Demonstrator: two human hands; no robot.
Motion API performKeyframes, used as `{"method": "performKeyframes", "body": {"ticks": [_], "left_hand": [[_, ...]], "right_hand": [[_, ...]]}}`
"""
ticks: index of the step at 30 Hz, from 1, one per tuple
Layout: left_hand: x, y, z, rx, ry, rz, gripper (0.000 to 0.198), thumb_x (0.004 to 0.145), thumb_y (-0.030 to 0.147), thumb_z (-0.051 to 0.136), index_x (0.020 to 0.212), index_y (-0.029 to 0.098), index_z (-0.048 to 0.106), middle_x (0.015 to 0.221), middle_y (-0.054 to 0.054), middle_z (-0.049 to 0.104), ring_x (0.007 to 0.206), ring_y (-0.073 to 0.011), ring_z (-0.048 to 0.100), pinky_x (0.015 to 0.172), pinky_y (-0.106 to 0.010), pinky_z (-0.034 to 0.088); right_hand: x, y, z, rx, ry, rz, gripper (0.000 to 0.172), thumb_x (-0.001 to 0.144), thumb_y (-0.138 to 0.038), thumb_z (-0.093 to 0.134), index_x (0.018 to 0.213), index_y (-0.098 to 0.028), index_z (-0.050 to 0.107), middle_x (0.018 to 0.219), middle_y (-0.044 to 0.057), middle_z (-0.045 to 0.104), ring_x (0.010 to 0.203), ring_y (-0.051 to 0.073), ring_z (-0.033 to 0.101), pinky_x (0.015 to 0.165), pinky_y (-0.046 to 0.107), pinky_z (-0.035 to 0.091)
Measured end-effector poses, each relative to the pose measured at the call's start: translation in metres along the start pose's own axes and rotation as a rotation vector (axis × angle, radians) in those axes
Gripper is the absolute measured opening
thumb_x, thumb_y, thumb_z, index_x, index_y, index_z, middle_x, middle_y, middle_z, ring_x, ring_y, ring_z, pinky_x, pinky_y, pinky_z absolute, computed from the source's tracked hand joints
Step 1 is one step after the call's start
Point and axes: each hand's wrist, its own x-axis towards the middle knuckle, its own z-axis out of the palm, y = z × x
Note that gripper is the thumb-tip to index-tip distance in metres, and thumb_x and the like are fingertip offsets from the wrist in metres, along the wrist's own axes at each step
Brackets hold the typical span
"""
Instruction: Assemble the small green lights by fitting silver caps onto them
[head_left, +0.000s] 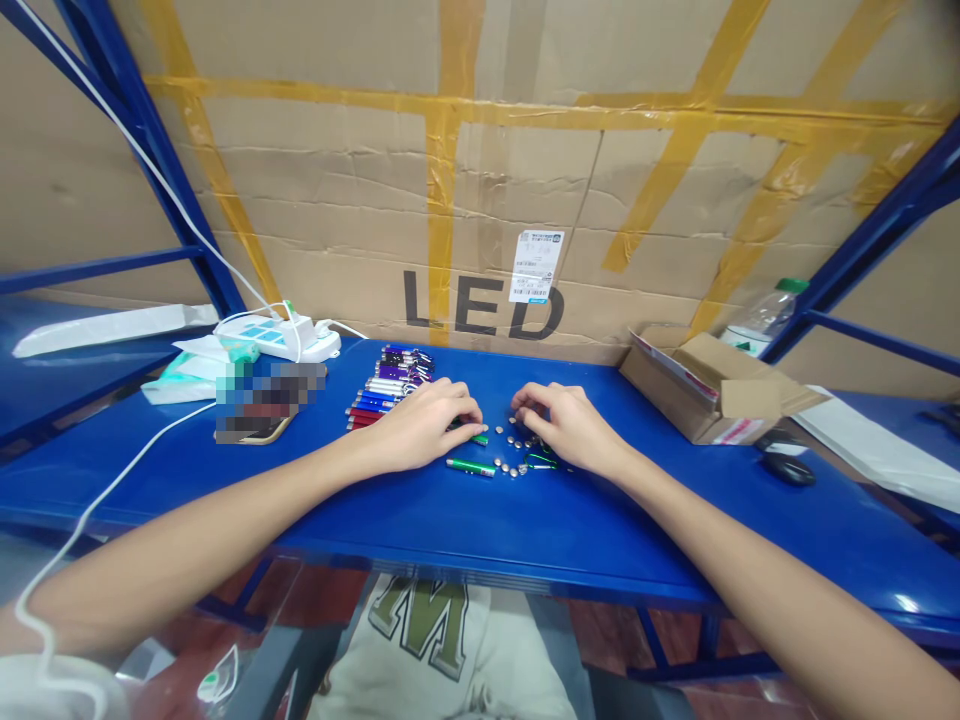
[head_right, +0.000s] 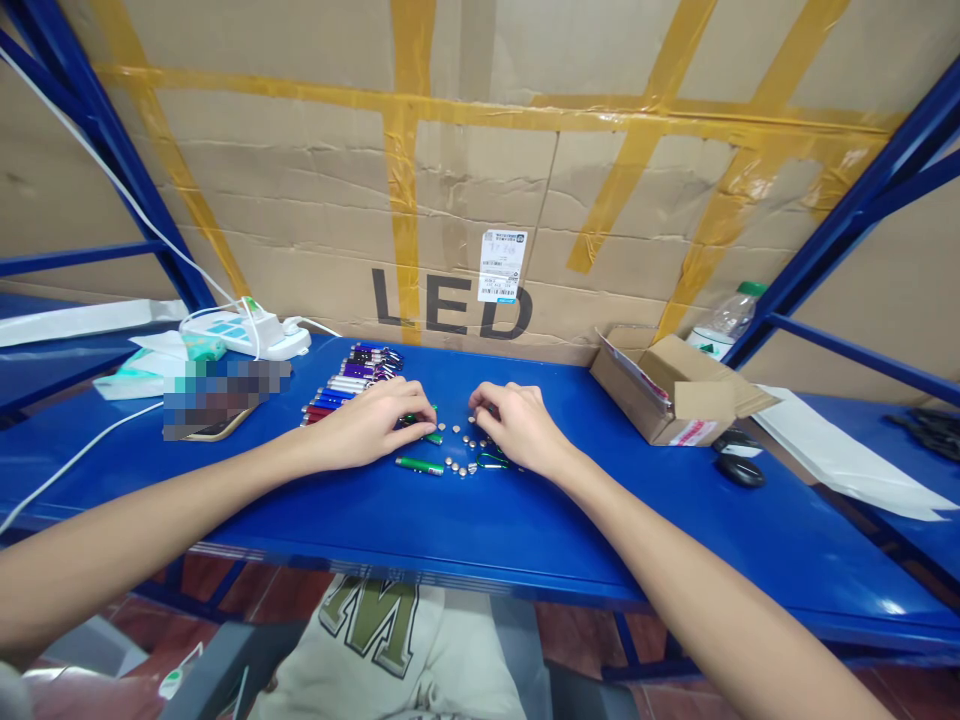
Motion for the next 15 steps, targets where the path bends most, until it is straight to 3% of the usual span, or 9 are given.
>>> {"method": "performKeyframes", "body": {"ticks": [6,15], "left_hand": [[-0.001,0.0,0.001,0.058,-0.068,0.065,0.038,0.113,0.044,0.05,0.125,0.021,0.078,0.123,-0.01,0.067,0.11,-0.0271,0.058,0.103,-0.042,0.043],[-0.002,0.003,0.0,0.117,-0.108,-0.015,0.046,0.111,0.051,0.053,0.142,0.021,0.071,0.13,-0.012,0.063,0.119,-0.0308,0.053,0.106,-0.045,0.044]], "right_hand": [[0.0,0.0,0.0,-0.001,-0.011,-0.061,0.024,0.103,-0.016,0.052,0.108,-0.025,0.074,0.102,0.002,0.085,0.096,0.025,0.073,0.101,0.046,0.046],[-0.005,-0.012,-0.005,0.044,-0.089,-0.149,0.03,0.107,-0.018,0.048,0.119,-0.025,0.074,0.109,0.004,0.083,0.104,0.026,0.066,0.097,0.046,0.049]]}}
